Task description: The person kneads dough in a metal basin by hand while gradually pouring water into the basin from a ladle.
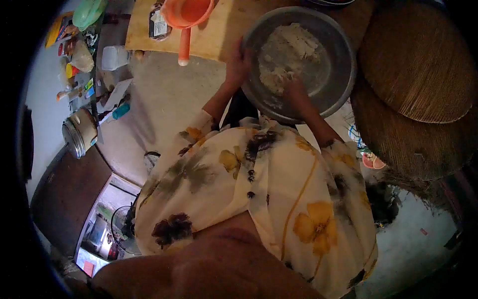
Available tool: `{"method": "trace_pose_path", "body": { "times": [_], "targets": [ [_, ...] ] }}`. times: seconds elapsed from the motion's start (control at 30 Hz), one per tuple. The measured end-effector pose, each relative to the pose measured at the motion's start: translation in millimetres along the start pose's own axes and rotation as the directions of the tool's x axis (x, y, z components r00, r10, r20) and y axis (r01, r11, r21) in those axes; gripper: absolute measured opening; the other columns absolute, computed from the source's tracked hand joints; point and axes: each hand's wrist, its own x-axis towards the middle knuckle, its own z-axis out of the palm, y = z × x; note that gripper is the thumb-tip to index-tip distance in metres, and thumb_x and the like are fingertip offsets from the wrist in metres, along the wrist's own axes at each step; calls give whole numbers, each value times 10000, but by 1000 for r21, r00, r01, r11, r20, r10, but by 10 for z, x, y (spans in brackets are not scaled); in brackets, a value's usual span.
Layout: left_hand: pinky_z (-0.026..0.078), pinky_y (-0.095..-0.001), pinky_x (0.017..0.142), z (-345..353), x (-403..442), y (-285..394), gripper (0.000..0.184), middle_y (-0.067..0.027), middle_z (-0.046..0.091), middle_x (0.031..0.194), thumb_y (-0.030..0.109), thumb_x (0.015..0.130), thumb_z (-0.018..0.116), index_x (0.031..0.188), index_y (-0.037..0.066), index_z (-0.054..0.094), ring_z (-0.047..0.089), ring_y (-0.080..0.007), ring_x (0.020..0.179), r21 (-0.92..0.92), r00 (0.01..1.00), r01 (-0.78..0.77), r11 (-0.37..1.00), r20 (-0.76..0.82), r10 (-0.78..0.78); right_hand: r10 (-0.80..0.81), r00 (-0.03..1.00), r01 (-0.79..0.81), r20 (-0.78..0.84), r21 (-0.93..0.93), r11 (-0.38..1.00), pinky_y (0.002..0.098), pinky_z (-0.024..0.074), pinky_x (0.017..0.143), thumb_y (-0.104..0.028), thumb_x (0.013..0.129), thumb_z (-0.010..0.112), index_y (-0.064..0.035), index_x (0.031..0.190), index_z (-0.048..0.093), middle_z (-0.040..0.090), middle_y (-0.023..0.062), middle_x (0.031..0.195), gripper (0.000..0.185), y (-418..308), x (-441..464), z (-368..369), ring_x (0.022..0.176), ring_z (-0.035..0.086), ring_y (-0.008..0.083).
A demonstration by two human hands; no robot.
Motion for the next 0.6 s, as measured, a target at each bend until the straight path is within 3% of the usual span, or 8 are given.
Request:
{"method": "trace_pose_path", "body": {
  "times": [0.07,0.1,0.2,0.27,0.33,0.4,0.53,0.6],
  "targets": [
    [479,-443,815,-85,4,175,426,-267,591,1072,154,939,530,1312,-39,459,595,-402,942,-48,994,99,994,59,-96,259,940,-277,222,52,960,479,470,904,-177,815,647,-72,1220,593,600,236,1113,422,-65,4,399,1055,576,391],
    [484,-437,810,-93,41,228,427,-266,604,1053,144,938,528,1317,-39,458,603,-399,926,-88,979,187,978,99,-178,259,941,-275,219,46,960,479,470,904,-177,815,647,-72,1220,593,600,236,1113,422,-125,174,382,1055,576,391],
    [486,-440,811,30,93,-142,435,-271,622,1033,133,936,528,1327,-42,449,616,-396,908,-16,999,-7,1000,52,8,272,962,-256,-20,277,926,459,496,840,-208,826,630,-31,1086,639,629,218,1027,315,-223,735,280,978,614,383],
    [486,-443,818,-47,125,88,436,-275,621,1046,130,934,534,1327,-41,450,617,-403,924,4,997,36,999,66,-36,251,962,-201,-110,342,918,457,501,818,-221,825,625,-21,1048,647,633,219,1006,300,-59,984,217,960,620,387],
    [486,-445,825,-55,167,134,437,-280,620,1060,126,932,541,1326,-41,451,618,-410,940,20,993,70,997,90,-72,275,936,-301,-222,-95,949,452,506,805,-227,811,626,-39,1083,641,640,210,985,330,64,1077,-100,937,629,362],
    [486,-451,826,20,155,-54,431,-290,611,1084,136,936,542,1320,-40,458,619,-415,956,-2,998,-34,999,50,34,303,898,-322,-318,-9,947,460,444,888,-196,842,605,-58,1063,642,633,151,948,264,221,927,-493,984,571,352],
    [486,-450,825,44,95,-72,425,-283,613,1086,143,938,548,1318,-27,464,619,-411,950,-1,999,-18,1000,37,18,195,947,-226,-255,-100,969,426,502,844,-326,779,670,-92,947,702,650,200,930,290,768,968,-778,886,630,341],
    [486,-386,888,71,110,-105,421,-253,612,1152,103,930,540,1322,-30,465,620,-333,1069,-51,999,48,998,19,-48,427,842,-295,-329,382,876,436,482,864,-375,777,668,-86,861,715,652,179,826,305,861,1188,-557,852,633,330]
  ]
}}
